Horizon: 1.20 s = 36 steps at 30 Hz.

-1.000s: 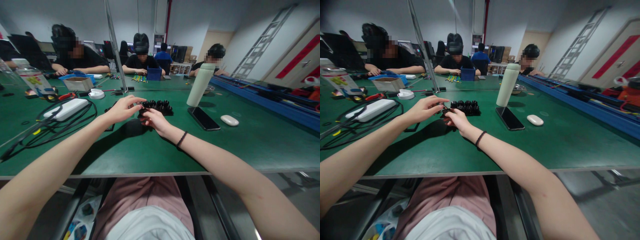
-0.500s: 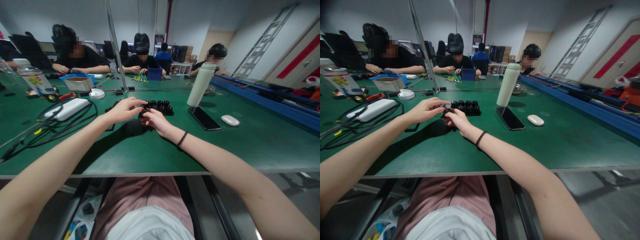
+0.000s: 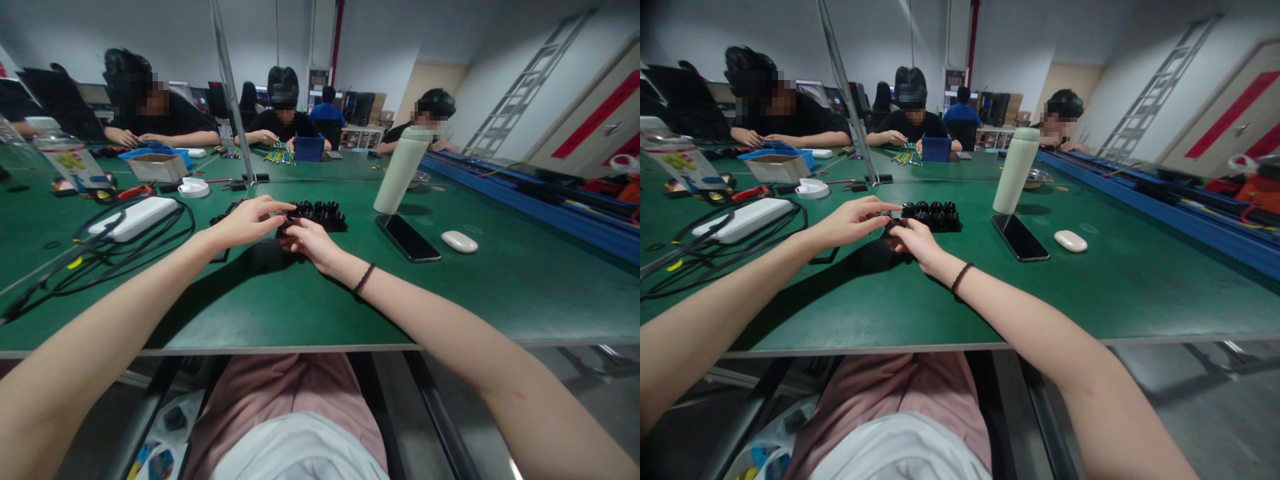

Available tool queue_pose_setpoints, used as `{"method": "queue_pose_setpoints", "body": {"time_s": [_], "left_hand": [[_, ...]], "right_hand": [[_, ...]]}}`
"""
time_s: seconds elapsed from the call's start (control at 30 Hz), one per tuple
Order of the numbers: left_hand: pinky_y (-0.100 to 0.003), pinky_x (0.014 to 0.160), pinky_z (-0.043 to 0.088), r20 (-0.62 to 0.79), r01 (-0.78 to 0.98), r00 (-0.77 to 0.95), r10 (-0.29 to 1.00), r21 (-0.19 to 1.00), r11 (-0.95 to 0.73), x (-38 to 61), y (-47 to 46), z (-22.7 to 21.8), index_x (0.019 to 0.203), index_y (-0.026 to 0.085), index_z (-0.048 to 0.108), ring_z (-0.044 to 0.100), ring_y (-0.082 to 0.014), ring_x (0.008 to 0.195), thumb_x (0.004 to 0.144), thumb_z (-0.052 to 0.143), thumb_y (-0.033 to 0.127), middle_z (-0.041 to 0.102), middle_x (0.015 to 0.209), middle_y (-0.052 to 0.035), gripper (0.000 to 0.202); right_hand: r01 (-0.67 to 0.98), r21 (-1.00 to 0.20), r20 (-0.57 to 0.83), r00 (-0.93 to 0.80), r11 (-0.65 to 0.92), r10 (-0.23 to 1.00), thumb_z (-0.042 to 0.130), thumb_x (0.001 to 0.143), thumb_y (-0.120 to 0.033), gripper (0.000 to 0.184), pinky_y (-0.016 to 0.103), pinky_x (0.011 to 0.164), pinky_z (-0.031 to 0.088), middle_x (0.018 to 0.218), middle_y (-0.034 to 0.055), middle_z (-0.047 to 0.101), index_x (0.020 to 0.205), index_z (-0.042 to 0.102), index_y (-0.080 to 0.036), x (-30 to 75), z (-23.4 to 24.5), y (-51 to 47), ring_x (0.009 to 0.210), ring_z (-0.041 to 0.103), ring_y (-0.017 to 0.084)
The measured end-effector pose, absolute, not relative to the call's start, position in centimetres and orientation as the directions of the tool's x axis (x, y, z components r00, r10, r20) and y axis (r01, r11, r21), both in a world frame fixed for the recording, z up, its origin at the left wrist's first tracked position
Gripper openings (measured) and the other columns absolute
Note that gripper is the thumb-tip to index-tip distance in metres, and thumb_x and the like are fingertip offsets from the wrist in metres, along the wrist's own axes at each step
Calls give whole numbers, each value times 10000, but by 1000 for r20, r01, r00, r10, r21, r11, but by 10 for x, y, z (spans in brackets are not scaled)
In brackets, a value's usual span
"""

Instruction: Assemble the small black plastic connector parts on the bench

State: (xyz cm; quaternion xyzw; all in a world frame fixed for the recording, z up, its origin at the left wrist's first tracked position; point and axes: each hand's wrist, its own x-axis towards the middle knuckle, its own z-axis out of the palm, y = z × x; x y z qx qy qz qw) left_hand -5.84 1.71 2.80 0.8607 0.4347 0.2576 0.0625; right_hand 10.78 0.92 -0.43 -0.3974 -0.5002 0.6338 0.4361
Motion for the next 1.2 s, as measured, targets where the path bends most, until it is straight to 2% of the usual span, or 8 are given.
{"method": "queue_pose_setpoints", "body": {"time_s": [0.2,0.53,0.73,1.2], "left_hand": [[-331,823,435,380,715,506,774,317,-623,-57,14,29,1282,183,622,560,-181,829,891,413,456,593,985,-72,521],[-327,780,444,385,753,485,785,273,-599,-58,18,27,1261,194,640,564,-186,798,889,414,501,605,938,-73,532],[-338,833,440,387,751,497,776,255,-609,-59,18,27,1274,175,633,574,-195,842,892,422,494,615,984,-90,541],[-341,888,425,367,723,515,775,301,-622,-60,20,27,1263,176,642,575,-200,911,936,337,461,617,981,-77,530]], "right_hand": [[-144,-983,-64,-312,-113,948,548,809,-50,143,162,508,462,670,-27,627,898,581,-156,107,-3,8,507,558,47],[-123,-987,-57,-316,-100,947,545,808,-47,126,149,487,439,649,-23,616,865,584,-153,107,-4,9,524,567,52],[-115,-989,-54,-317,-95,947,550,802,-46,129,149,486,444,668,-23,620,867,581,-154,106,-4,9,517,563,49],[-111,-990,-52,-314,-91,948,563,793,-54,128,133,437,428,657,-13,619,864,599,-155,107,-5,9,562,595,65]]}}
